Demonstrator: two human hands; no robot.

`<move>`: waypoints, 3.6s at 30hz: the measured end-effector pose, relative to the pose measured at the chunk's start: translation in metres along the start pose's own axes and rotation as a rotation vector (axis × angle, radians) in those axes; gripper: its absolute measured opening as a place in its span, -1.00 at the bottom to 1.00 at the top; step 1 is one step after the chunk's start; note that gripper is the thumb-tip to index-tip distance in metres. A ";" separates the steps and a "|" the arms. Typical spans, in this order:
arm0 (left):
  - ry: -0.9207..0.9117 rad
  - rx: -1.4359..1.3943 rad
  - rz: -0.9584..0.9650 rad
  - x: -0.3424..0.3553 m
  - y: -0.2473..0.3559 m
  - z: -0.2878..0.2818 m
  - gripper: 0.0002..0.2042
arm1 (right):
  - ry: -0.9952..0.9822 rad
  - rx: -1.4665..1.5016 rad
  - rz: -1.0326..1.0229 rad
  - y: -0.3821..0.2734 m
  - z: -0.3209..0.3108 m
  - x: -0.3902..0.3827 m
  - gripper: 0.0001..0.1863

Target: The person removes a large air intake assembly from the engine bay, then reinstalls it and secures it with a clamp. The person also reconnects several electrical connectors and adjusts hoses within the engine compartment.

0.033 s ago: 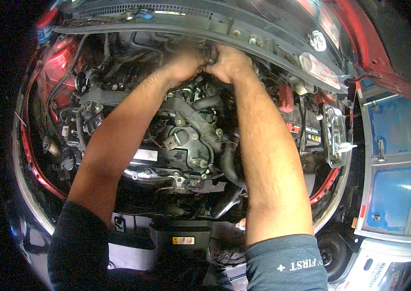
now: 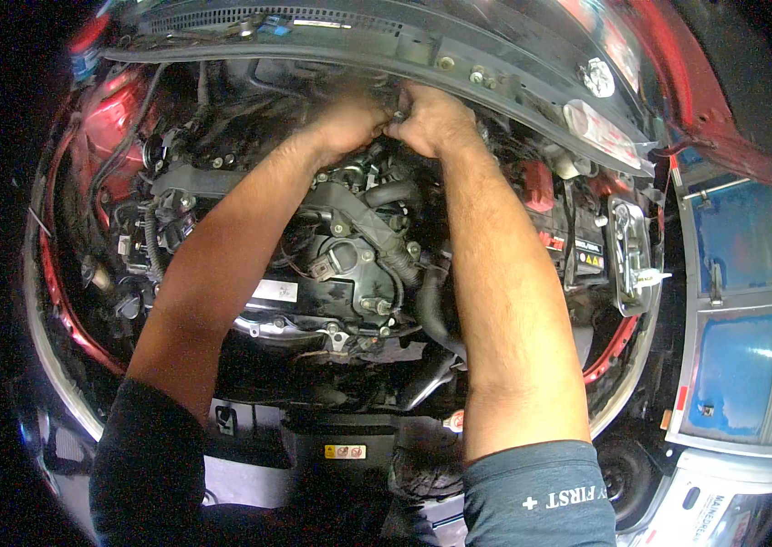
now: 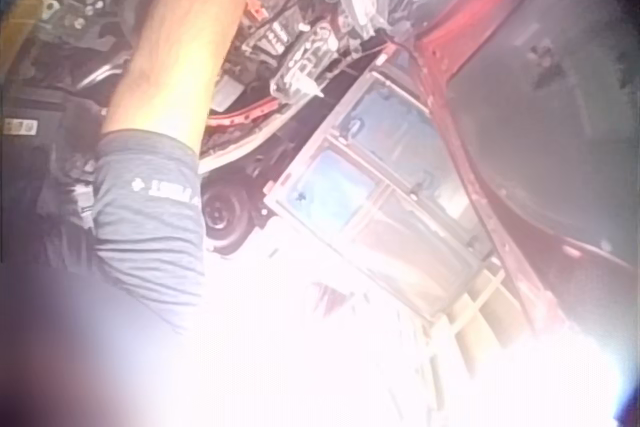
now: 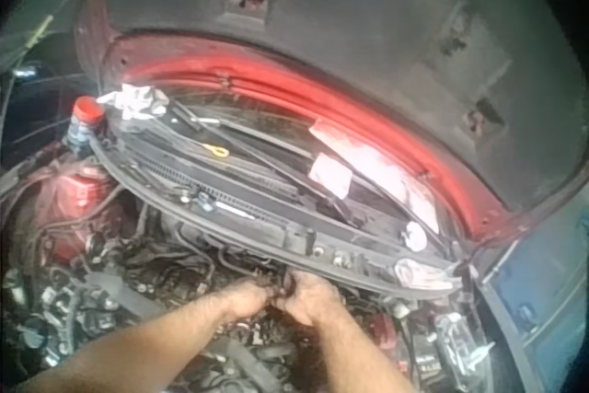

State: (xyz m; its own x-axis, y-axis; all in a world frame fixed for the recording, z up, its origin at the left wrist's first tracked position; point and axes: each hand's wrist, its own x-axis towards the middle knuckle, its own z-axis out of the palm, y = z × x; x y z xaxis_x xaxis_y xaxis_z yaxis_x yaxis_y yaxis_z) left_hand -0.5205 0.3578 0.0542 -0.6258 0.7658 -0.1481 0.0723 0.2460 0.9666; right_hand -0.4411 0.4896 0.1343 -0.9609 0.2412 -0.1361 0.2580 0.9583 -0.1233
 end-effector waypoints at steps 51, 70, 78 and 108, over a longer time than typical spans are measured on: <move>-0.168 -0.227 -0.129 -0.008 0.007 -0.014 -0.63 | 0.164 0.092 -0.230 0.028 -0.002 -0.045 -0.36; -0.060 -0.049 0.053 0.001 -0.004 -0.009 -0.77 | 0.233 0.039 -0.390 0.037 0.011 -0.032 -0.48; -0.135 -0.133 -0.028 0.001 -0.003 -0.012 -0.65 | 0.217 0.033 -0.321 0.031 0.008 -0.037 -0.49; -0.179 -0.234 -0.033 0.008 -0.009 -0.015 -0.62 | 0.070 0.361 -0.043 -0.003 0.183 -0.491 -0.52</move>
State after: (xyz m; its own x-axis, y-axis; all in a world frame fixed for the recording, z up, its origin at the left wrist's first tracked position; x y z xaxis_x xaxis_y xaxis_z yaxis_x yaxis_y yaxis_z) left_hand -0.5383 0.3530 0.0477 -0.4762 0.8575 -0.1947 -0.1395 0.1449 0.9796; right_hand 0.0486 0.3403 0.0212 -0.9730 0.2237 -0.0569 0.2239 0.8548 -0.4682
